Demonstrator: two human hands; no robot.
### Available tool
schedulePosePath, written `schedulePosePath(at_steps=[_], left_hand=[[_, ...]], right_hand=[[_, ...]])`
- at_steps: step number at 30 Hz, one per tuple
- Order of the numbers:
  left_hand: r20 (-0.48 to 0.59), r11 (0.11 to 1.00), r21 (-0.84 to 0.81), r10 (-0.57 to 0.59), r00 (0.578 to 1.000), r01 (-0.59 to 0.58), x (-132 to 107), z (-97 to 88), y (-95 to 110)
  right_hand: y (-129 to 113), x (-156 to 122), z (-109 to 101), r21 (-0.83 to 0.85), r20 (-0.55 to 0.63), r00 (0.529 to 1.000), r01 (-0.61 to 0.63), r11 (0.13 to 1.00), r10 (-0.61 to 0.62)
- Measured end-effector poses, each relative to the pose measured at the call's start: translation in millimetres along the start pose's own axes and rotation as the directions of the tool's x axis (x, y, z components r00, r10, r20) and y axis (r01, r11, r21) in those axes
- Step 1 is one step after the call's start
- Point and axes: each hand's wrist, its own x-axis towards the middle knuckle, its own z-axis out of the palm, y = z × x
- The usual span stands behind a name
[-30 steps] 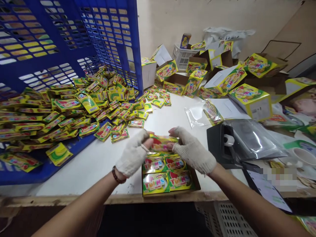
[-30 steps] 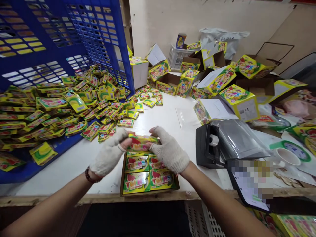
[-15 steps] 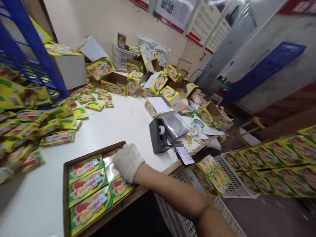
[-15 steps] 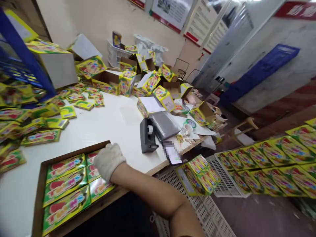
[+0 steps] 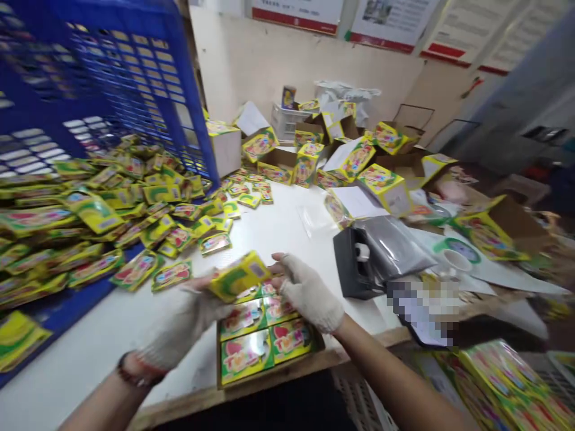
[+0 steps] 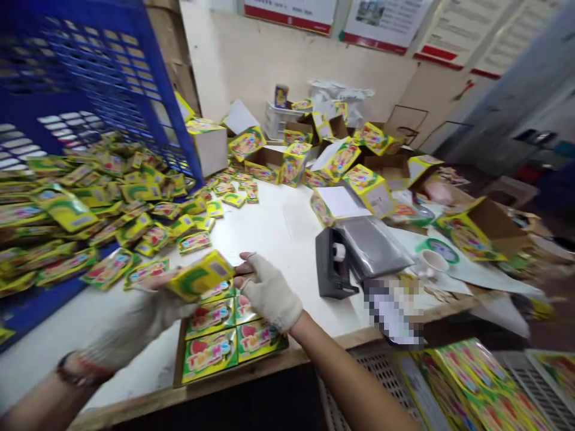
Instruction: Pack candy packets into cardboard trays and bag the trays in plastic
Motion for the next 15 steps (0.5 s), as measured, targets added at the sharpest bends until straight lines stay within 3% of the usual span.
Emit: schedulePosePath(at_steps=[2,4,5,7,9,11,13,15], left_hand=[[0.094,0.987,-0.087,-0.126,0.988,0.134,-5.6,3.8,0.3],[0.172,0.98,-0.095,-0.155,0.973,0.173,-5.7,13.1,-2.9],[0.174,0.992,-0.045,-0.104,0.979,0.114,-5.2,17.5,-4.5],[0.126,0.982,0.146,0.102,0.987,-0.12,-4.9,23.2,-6.0],[0.147,0.829,0.393,0.371,0.917,-0.398,-5.5,24.7,-5.9],[0.298,0.566,0.56,0.543,0.785,-0.605,-5.4,24.1,-7.1],[0.419,0.328,0.636,0.612,0.67,-0.698,-3.5,22.9,-12.3],[0.411,0.184,0.731,0.649,0.64,-0.657,-0.7,21.1,-21.6]], right_hand=[[-8.9,2.9,-3.9,0.137,0.047,0.999,0.016,0.99,-0.022],[-16.3,5.9,-11.2,0.102,0.049,0.998,0.032,0.994,-0.037],[-18.9,7.6,-15.8,0.054,0.048,0.998,0.024,0.998,-0.026],[-21.6,11.2,-25.7,0.016,0.047,0.997,-0.056,0.998,0.056],[-22.1,15.3,-35.5,0.094,0.083,0.981,-0.184,0.978,0.177],[-22.4,19.5,-44.6,0.152,0.14,0.968,-0.23,0.961,0.209],[-23.0,23.0,-52.1,0.058,0.174,0.973,-0.167,0.984,0.155],[-22.4,25.1,-56.0,-0.151,0.147,0.983,-0.087,0.985,0.109]])
